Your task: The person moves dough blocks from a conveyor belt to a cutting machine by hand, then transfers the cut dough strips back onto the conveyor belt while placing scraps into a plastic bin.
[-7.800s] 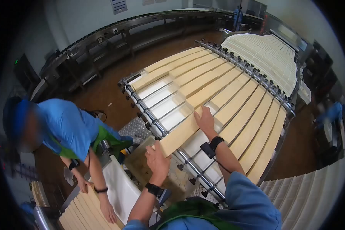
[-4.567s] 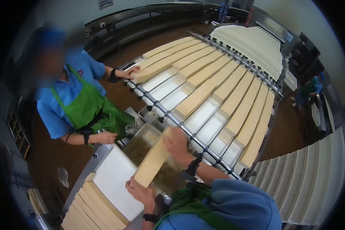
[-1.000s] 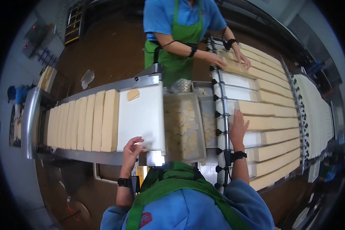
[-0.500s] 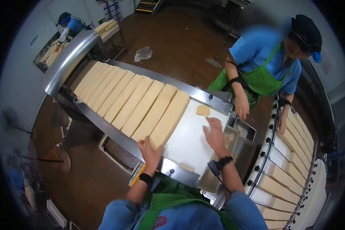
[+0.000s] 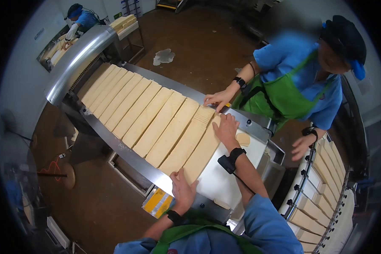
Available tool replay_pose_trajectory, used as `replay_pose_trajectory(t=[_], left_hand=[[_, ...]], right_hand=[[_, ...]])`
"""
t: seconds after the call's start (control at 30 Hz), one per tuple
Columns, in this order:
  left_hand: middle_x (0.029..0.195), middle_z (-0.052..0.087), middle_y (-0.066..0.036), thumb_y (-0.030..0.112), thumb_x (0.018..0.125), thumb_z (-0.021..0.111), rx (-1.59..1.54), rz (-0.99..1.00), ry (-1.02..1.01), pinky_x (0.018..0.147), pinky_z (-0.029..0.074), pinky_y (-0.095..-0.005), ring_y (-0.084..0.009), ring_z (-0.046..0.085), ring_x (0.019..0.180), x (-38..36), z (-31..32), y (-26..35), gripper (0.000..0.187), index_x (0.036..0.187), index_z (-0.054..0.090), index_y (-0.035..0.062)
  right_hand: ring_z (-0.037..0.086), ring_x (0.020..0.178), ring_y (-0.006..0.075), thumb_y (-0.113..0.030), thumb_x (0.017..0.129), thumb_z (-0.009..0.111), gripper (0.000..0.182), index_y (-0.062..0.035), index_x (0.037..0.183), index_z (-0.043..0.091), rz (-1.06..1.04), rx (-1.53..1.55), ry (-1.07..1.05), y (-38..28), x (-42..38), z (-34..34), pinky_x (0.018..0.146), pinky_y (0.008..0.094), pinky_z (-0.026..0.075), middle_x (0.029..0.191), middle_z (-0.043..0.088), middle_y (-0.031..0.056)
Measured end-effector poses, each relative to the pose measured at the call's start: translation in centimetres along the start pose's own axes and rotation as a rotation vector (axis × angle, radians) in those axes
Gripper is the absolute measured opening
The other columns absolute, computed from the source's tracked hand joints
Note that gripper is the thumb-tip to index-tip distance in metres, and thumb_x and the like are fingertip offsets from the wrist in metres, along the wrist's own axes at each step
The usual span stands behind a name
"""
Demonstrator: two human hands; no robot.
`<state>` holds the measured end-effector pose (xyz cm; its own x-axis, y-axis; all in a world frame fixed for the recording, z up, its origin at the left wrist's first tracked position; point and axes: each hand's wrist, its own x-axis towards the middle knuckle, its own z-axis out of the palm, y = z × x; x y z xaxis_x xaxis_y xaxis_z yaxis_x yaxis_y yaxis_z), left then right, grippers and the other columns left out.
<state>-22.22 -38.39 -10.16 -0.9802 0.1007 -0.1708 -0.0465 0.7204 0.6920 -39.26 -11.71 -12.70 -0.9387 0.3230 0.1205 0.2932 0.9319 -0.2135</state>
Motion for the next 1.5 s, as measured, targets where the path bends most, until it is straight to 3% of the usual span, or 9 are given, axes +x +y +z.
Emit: replay_pose_trajectory(t=[0.2, 0.47, 0.53, 0.57, 0.77, 1.03, 1.2, 1.33, 1.5], left_hand=[[0.134, 0.04, -0.026, 0.021, 0.078, 0.087, 0.06, 0.004, 0.008, 0.095, 0.049, -0.053, -0.0475, 0.054, 0.116, 0.2, 1.1, 0.8, 0.083, 0.145, 0.041, 0.0025], [0.14, 0.045, -0.025, 0.025, 0.073, 0.089, 0.208, 0.273, -0.241, 0.096, 0.051, -0.0532, -0.0459, 0.056, 0.117, 1.0, 1.2, 3.2, 0.092, 0.149, 0.04, 0.0074], [0.145, 0.044, -0.028, 0.029, 0.07, 0.09, 0.251, 0.243, -0.338, 0.099, 0.052, -0.0522, -0.0474, 0.055, 0.123, 1.9, 1.4, 3.4, 0.103, 0.155, 0.035, 0.0113], [0.144, 0.044, -0.028, 0.03, 0.067, 0.091, 0.249, 0.316, -0.305, 0.102, 0.05, -0.0522, -0.0485, 0.052, 0.127, 2.1, 2.6, 1.9, 0.105, 0.154, 0.036, 0.0112], [0.127, 0.051, -0.025, 0.011, 0.064, 0.09, 0.373, 0.308, -0.176, 0.102, 0.046, -0.0545, -0.0467, 0.053, 0.12, -0.9, 4.7, 5.1, 0.086, 0.139, 0.047, 0.0062], [0.129, 0.049, -0.022, 0.005, 0.07, 0.084, 0.008, 1.003, -0.215, 0.101, 0.044, -0.0516, -0.0436, 0.051, 0.119, -11.3, 11.4, 14.5, 0.081, 0.144, 0.051, 0.0104], [0.137, 0.045, -0.026, 0.008, 0.073, 0.084, 0.143, 1.205, -0.516, 0.103, 0.044, -0.0517, -0.0469, 0.05, 0.119, -21.7, 13.0, 22.7, 0.085, 0.15, 0.048, 0.0106], [0.137, 0.043, -0.028, 0.021, 0.071, 0.092, 0.335, 1.246, -0.812, 0.095, 0.048, -0.0523, -0.0478, 0.052, 0.111, -27.6, 14.4, 25.9, 0.1, 0.157, 0.04, 0.0137], [0.132, 0.048, -0.028, 0.026, 0.072, 0.093, 0.349, 1.342, -0.859, 0.094, 0.049, -0.0512, -0.048, 0.055, 0.109, -29.6, 16.4, 29.1, 0.106, 0.159, 0.034, 0.014]], right_hand=[[0.05, 0.121, 0.0332, -0.044, 0.087, 0.074, 0.053, -0.002, 0.12, 0.068, 0.035, -0.03, -0.154, 1.7, -0.1, -1.1, 0.099, 0.0563, 0.036, 0.118, 0.058, 0.0154], [0.061, 0.107, 0.0431, -0.045, 0.091, 0.071, 0.062, 0.0067, 0.123, 0.061, 0.299, 0.166, 0.024, 14.6, -13.1, -3.9, 0.1, 0.0495, 0.049, 0.111, 0.065, 0.0277], [0.061, 0.108, 0.0441, -0.044, 0.093, 0.07, 0.057, 0.0054, 0.12, 0.062, 0.154, 0.129, 0.381, 16.2, -16.1, -1.5, 0.098, 0.0517, 0.048, 0.111, 0.065, 0.0279], [0.062, 0.109, 0.0444, -0.045, 0.093, 0.07, 0.059, 0.0059, 0.121, 0.061, 0.225, 0.14, 0.314, 15.6, -17.0, -2.1, 0.098, 0.0514, 0.049, 0.114, 0.065, 0.0285], [0.06, 0.11, 0.0425, -0.04, 0.092, 0.069, 0.056, 0.006, 0.122, 0.06, 0.539, 0.223, 0.274, 13.2, -21.5, -6.1, 0.096, 0.0512, 0.049, 0.116, 0.063, 0.0274], [0.06, 0.111, 0.0443, -0.027, 0.091, 0.073, 0.054, 0.0019, 0.133, 0.059, 0.786, 0.044, 1.023, 21.1, -42.1, -17.5, 0.099, 0.0526, 0.048, 0.12, 0.063, 0.0248], [0.062, 0.112, 0.0438, -0.028, 0.095, 0.069, 0.048, 0.0028, 0.13, 0.06, 1.045, -0.132, 1.156, 29.1, -55.6, -20.8, 0.097, 0.0504, 0.05, 0.12, 0.065, 0.0254], [0.064, 0.111, 0.0419, -0.032, 0.097, 0.065, 0.047, 0.003, 0.128, 0.062, 1.244, -0.04, 0.88, 33.9, -61.8, -22.2, 0.095, 0.0492, 0.051, 0.118, 0.068, 0.0253], [0.065, 0.107, 0.0387, -0.04, 0.093, 0.067, 0.05, 0.0013, 0.121, 0.066, 1.448, -0.145, 0.307, 36.9, -63.1, -22.3, 0.106, 0.0559, 0.04, 0.108, 0.068, 0.0222]])
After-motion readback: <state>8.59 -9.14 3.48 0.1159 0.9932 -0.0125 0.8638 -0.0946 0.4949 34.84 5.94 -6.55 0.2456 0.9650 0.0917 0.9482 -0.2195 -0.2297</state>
